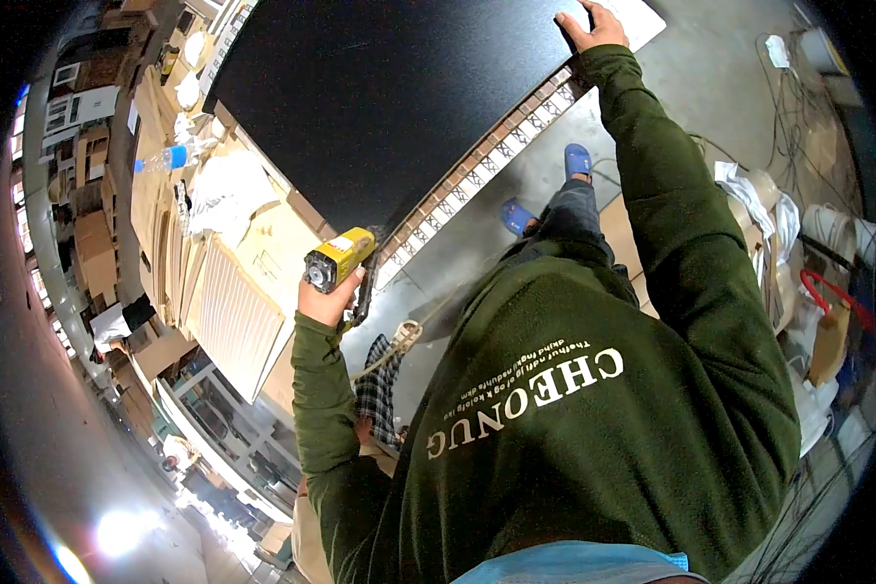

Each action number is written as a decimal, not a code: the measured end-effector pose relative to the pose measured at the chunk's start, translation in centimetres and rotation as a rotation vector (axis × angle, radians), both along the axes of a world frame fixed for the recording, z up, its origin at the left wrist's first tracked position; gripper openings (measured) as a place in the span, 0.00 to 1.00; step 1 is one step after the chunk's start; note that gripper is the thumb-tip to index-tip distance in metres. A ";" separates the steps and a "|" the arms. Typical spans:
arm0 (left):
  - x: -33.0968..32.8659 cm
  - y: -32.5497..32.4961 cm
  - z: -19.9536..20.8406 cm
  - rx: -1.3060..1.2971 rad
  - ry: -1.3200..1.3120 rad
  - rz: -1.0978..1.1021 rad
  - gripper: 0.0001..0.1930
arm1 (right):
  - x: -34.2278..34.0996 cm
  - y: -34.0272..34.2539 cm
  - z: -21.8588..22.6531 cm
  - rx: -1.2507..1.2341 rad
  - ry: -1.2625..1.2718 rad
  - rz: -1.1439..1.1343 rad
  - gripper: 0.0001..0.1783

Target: The person aligns a wooden slatted panel and taps its edges with a hammer, then positions a black board on the panel and fastens it using a pneumatic nail gun.

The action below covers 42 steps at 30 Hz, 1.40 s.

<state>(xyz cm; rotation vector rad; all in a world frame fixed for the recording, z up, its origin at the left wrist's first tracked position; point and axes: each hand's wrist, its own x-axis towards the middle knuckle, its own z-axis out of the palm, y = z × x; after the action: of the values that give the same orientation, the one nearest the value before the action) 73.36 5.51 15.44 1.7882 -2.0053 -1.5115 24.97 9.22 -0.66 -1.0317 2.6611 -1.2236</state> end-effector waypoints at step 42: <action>-5.4 -1.1 0.3 -0.070 -0.076 -0.242 0.17 | 0.4 0.1 1.2 -0.028 -0.057 -0.015 0.29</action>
<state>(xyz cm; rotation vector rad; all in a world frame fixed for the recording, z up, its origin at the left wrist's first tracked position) 67.92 4.43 15.78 1.6501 -2.3537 -1.4283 25.37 9.34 0.50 -0.9668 2.6213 -1.2761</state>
